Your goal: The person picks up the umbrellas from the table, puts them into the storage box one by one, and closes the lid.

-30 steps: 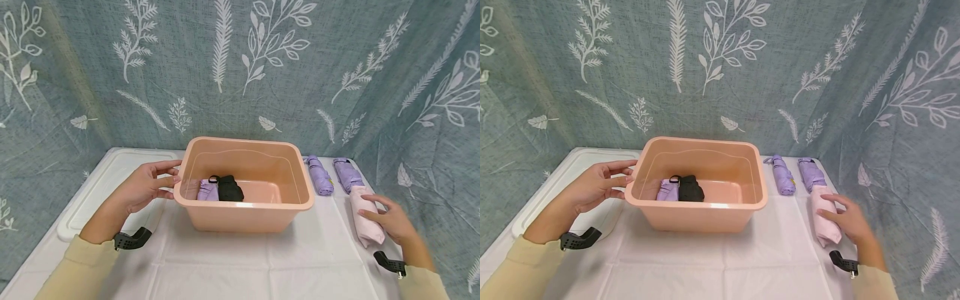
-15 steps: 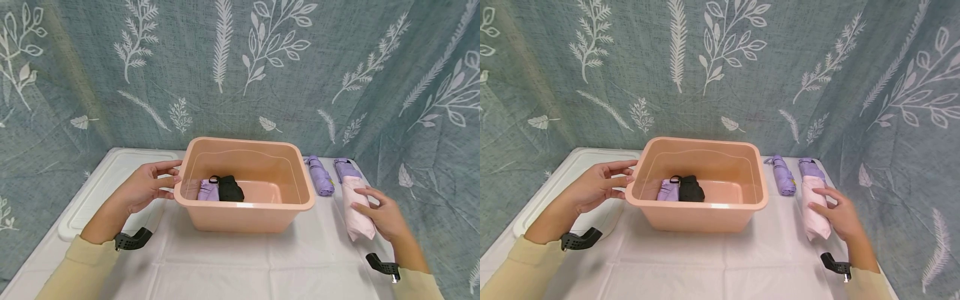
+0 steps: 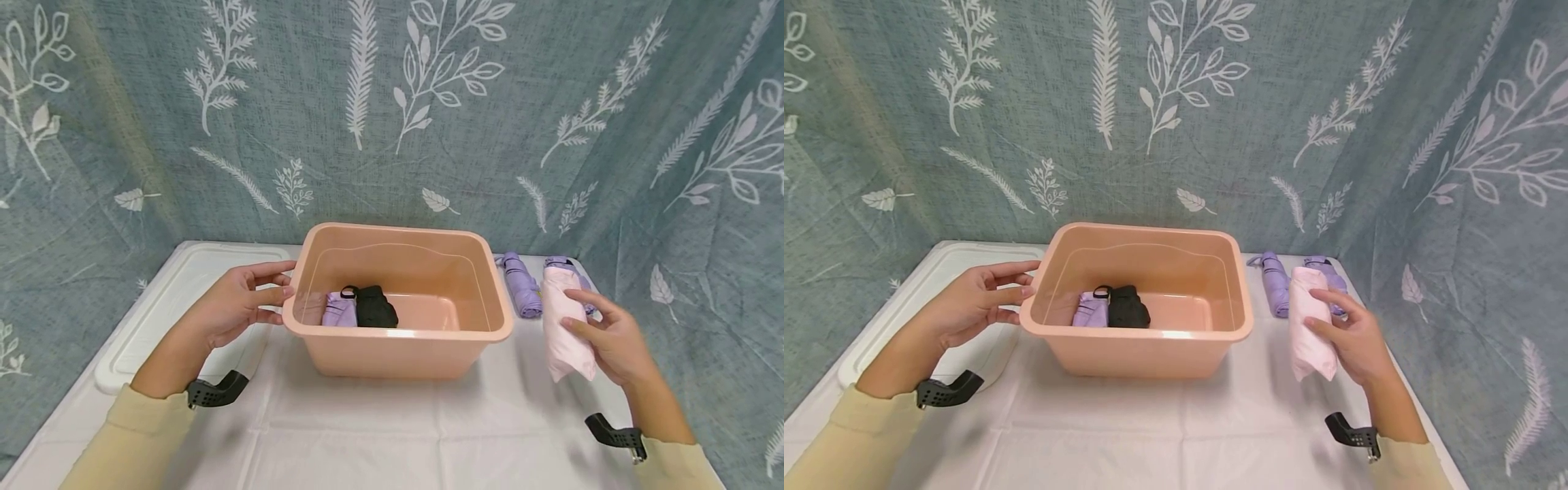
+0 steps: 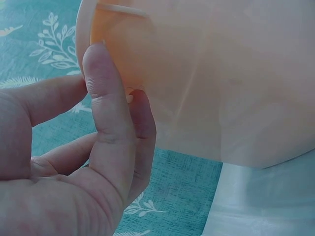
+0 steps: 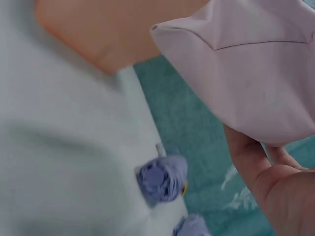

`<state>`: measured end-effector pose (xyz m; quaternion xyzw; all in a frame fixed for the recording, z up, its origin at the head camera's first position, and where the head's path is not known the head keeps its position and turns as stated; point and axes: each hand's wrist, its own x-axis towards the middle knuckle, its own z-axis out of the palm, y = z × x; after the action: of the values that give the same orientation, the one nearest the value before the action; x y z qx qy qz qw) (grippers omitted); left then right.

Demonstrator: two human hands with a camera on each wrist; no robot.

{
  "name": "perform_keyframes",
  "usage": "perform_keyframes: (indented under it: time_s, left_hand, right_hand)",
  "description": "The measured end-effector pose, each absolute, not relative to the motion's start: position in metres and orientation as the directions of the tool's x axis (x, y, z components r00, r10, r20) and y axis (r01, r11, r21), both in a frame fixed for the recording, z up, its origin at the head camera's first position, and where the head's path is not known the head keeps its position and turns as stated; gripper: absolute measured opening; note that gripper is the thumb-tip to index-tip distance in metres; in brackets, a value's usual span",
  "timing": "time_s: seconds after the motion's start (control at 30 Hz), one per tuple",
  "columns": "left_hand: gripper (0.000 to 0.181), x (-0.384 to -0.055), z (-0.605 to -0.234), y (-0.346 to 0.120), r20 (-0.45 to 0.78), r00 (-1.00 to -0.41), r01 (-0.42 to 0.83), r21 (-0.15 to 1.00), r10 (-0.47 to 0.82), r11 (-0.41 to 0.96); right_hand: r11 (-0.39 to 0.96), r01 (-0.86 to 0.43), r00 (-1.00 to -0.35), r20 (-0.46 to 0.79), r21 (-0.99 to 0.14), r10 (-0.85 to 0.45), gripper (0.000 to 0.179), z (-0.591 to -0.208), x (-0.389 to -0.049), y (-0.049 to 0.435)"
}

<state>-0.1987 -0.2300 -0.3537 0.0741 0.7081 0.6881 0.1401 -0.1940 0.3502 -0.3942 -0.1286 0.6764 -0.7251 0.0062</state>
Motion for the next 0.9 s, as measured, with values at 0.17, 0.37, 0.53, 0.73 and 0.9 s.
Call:
perform_keyframes:
  time_s: [0.17,0.37,0.53,0.73,0.9]
  left_hand:
    - [0.069,-0.199,-0.353,-0.230,-0.104,-0.949,-0.092,0.994,0.296,0.056]
    - [0.069,-0.198,-0.351,-0.230,-0.112,-0.952,-0.091,0.992,0.285,0.086]
    - [0.069,-0.198,-0.349,-0.230,-0.126,-0.949,-0.102,0.990,0.287,0.099]
    - [0.070,-0.199,-0.347,-0.231,-0.138,-0.943,-0.112,0.988,0.302,0.103]
    - [0.070,-0.199,-0.344,-0.231,-0.142,-0.942,-0.115,0.988,0.304,0.106]
  right_hand:
    - [-0.115,-0.175,-0.953,0.198,-0.978,-0.230,0.050,-0.379,-0.192,0.335]
    - [-0.116,-0.181,-0.940,0.206,-0.977,-0.273,0.052,-0.359,-0.196,0.318]
    - [-0.114,-0.156,-0.945,0.182,-0.981,-0.273,0.051,-0.344,-0.200,0.303]
    - [-0.064,-0.114,-0.958,0.127,-0.991,-0.258,0.051,-0.324,-0.207,0.280]
    - [-0.050,-0.073,-0.966,0.083,-0.996,-0.245,0.051,-0.313,-0.215,0.258]
